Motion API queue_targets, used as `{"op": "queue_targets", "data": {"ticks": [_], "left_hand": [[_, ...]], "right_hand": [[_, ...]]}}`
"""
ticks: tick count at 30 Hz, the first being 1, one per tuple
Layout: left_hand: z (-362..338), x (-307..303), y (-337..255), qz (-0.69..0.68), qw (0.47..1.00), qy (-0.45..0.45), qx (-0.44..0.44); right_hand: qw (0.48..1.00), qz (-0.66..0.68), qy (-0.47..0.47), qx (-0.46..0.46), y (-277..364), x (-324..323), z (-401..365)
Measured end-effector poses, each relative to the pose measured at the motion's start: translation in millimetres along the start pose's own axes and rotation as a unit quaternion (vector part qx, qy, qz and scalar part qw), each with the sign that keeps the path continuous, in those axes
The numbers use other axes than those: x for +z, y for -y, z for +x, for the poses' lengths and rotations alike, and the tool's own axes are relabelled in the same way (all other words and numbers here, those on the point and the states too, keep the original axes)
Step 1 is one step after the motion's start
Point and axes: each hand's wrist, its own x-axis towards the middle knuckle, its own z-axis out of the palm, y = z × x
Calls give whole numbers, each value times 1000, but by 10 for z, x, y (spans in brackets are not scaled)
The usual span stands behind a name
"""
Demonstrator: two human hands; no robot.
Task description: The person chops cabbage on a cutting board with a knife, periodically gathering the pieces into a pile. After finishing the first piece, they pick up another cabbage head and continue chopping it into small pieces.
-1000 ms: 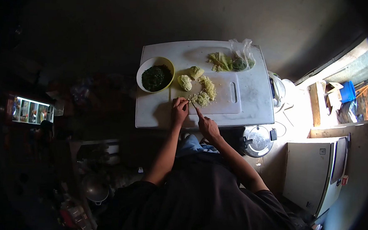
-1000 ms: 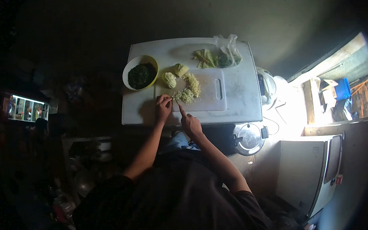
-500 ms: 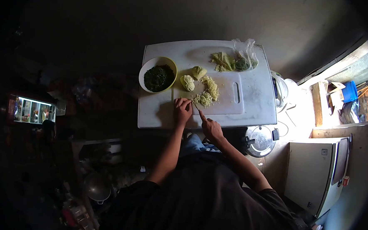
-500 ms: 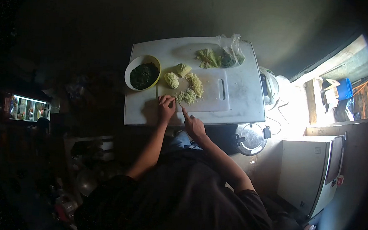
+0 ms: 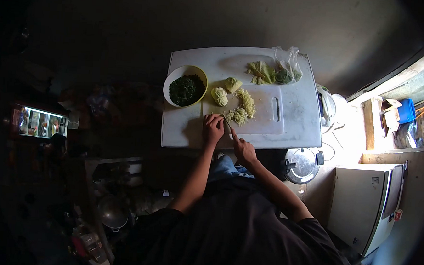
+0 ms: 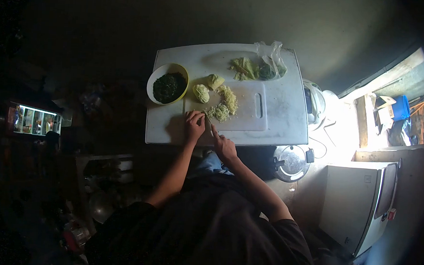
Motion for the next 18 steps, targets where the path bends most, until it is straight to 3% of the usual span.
{"op": "queue_targets", "data": {"ticks": [18], "left_hand": [[-2,14,-20,-16,1000,-5,24]], "right_hand": [[1000,20,-4,2,-64,-81,-83]]}}
